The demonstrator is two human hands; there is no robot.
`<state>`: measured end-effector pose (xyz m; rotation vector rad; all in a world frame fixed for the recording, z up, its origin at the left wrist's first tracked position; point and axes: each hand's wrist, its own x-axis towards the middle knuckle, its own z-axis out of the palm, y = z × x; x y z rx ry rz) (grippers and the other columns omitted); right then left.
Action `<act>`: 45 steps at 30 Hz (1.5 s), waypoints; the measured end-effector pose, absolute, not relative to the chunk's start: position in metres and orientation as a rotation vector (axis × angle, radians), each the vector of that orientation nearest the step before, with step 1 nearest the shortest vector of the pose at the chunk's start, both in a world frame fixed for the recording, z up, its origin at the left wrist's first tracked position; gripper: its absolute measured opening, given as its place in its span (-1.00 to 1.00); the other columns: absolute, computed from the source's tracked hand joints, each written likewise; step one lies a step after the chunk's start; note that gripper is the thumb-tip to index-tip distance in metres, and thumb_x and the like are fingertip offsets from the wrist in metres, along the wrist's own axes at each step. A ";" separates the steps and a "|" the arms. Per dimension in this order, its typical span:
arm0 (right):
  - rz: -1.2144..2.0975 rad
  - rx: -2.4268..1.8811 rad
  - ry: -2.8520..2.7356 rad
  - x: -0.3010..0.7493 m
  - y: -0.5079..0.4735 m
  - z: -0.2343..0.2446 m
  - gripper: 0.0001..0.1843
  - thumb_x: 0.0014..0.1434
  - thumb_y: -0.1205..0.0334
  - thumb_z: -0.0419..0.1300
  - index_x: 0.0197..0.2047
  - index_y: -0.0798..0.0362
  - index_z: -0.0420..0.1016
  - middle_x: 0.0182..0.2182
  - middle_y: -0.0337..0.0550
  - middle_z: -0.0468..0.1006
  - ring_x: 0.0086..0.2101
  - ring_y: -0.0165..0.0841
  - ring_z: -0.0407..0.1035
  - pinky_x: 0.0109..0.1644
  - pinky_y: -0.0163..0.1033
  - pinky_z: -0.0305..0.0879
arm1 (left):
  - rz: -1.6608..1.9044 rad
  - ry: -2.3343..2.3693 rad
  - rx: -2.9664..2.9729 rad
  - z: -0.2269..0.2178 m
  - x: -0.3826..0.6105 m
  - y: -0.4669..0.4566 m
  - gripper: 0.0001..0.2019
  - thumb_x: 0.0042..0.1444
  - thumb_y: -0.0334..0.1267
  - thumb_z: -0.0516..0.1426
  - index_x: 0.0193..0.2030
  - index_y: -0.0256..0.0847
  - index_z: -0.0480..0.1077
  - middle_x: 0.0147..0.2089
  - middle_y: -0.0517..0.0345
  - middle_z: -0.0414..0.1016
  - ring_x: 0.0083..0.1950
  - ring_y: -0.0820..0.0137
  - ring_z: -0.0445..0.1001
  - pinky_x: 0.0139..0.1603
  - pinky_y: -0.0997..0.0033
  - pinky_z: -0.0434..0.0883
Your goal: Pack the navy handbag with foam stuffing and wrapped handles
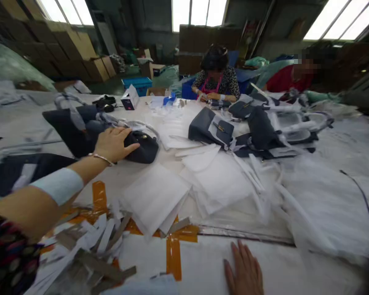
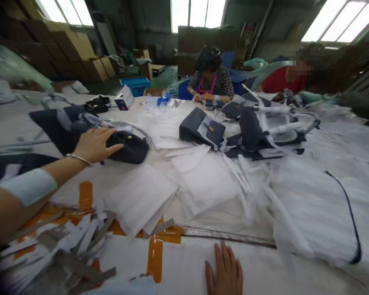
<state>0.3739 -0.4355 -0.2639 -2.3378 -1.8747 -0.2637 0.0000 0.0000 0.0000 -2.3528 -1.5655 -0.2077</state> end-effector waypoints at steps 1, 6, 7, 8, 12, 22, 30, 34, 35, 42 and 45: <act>-0.254 -2.345 -1.871 0.374 -0.435 -0.263 -0.34 0.20 -0.09 -0.11 0.19 0.20 0.27 0.23 0.08 0.19 0.24 -0.07 -0.02 0.22 0.14 -0.02 | -0.202 -1.548 -2.367 -0.001 -0.009 -0.015 -0.32 0.16 0.18 -0.04 0.28 -0.27 0.14 0.24 -0.10 0.22 0.16 0.02 0.20 0.12 0.08 0.18; -0.206 -2.384 -1.858 0.373 -0.434 -0.262 -0.31 0.19 -0.12 -0.15 0.20 0.18 0.27 0.24 0.06 0.18 0.23 -0.07 0.00 0.23 0.13 -0.02 | -0.096 -1.573 -2.405 -0.006 -0.047 -0.083 -0.40 0.20 0.07 -0.01 0.28 -0.26 0.15 0.26 -0.07 0.21 0.16 0.07 0.24 0.10 0.12 0.20; -0.202 -2.389 -1.855 0.373 -0.435 -0.263 -0.30 0.19 -0.13 -0.16 0.20 0.18 0.27 0.23 0.05 0.19 0.23 -0.07 0.01 0.23 0.13 -0.03 | -0.073 -1.600 -2.411 -0.007 -0.054 -0.095 -0.43 0.21 0.06 -0.02 0.26 -0.24 0.17 0.26 -0.06 0.22 0.14 0.08 0.27 0.08 0.12 0.22; -0.201 -2.391 -1.854 0.373 -0.435 -0.264 -0.29 0.18 -0.14 -0.17 0.20 0.18 0.27 0.23 0.06 0.20 0.23 -0.07 0.02 0.24 0.13 -0.03 | -0.059 -1.630 -2.424 -0.008 -0.060 -0.105 -0.45 0.22 0.04 -0.04 0.25 -0.23 0.20 0.25 -0.05 0.23 0.14 0.09 0.28 0.06 0.13 0.24; -0.235 -2.372 -1.847 0.374 -0.436 -0.269 -0.28 0.18 -0.14 -0.19 0.18 0.21 0.29 0.21 0.08 0.23 0.21 -0.06 0.04 0.24 0.12 -0.03 | -0.141 -1.740 -2.522 -0.019 -0.082 -0.140 -0.48 0.22 0.04 -0.05 0.19 -0.26 0.28 0.21 -0.03 0.31 0.19 0.18 0.28 0.16 0.23 0.22; -0.167 -2.419 -1.791 0.359 -0.428 -0.241 -0.22 0.21 -0.14 -0.33 0.15 0.26 0.32 0.19 0.11 0.25 0.20 -0.04 0.07 0.23 0.13 -0.04 | -0.066 -2.104 -2.577 -0.057 -0.106 -0.198 -0.56 0.18 0.05 -0.05 0.03 -0.17 0.39 0.07 0.09 0.45 0.04 0.24 0.43 0.04 0.31 0.34; -0.112 -2.441 -1.789 0.358 -0.428 -0.237 -0.19 0.20 -0.17 -0.36 0.16 0.26 0.30 0.19 0.13 0.25 0.21 -0.06 0.04 0.25 0.10 -0.07 | -0.043 -1.822 -2.369 -0.052 -0.114 -0.208 -0.50 0.14 -0.05 0.05 0.21 -0.14 0.25 0.30 0.00 0.15 0.23 0.13 0.20 0.21 0.14 0.15; -0.095 -2.433 -1.796 0.359 -0.429 -0.239 -0.20 0.20 -0.15 -0.34 0.17 0.27 0.29 0.21 0.11 0.22 0.22 -0.07 0.01 0.26 0.10 -0.09 | -0.028 -2.007 -2.130 -0.060 -0.127 -0.187 -0.14 -0.05 0.13 0.18 0.33 -0.25 0.06 0.38 -0.25 -0.09 0.33 0.00 0.01 0.24 0.02 0.08; -0.091 -2.433 -1.795 0.360 -0.429 -0.239 -0.21 0.20 -0.15 -0.33 0.18 0.26 0.28 0.21 0.10 0.21 0.22 -0.08 0.00 0.26 0.10 -0.10 | -0.006 -2.070 -2.130 -0.064 -0.130 -0.182 -0.12 -0.05 0.17 0.17 0.34 -0.23 0.04 0.38 -0.27 -0.11 0.33 -0.03 0.03 0.23 0.01 0.09; -0.074 -2.437 -1.789 0.361 -0.430 -0.241 -0.23 0.20 -0.15 -0.31 0.18 0.24 0.27 0.22 0.09 0.19 0.24 -0.10 -0.04 0.28 0.10 -0.15 | 0.089 -2.192 -2.365 -0.085 -0.133 -0.169 -0.36 -0.06 0.25 0.08 0.07 -0.08 0.42 0.34 -0.20 0.02 0.23 -0.11 0.20 0.13 -0.05 0.16; -0.063 -2.445 -1.779 0.359 -0.429 -0.238 -0.25 0.20 -0.14 -0.29 0.19 0.23 0.26 0.23 0.07 0.18 0.24 -0.10 -0.06 0.29 0.10 -0.16 | 0.046 -2.255 -2.325 -0.086 -0.135 -0.167 -0.37 -0.15 0.31 0.10 -0.05 -0.05 0.49 0.36 -0.21 -0.01 0.21 -0.19 0.20 0.09 -0.15 0.14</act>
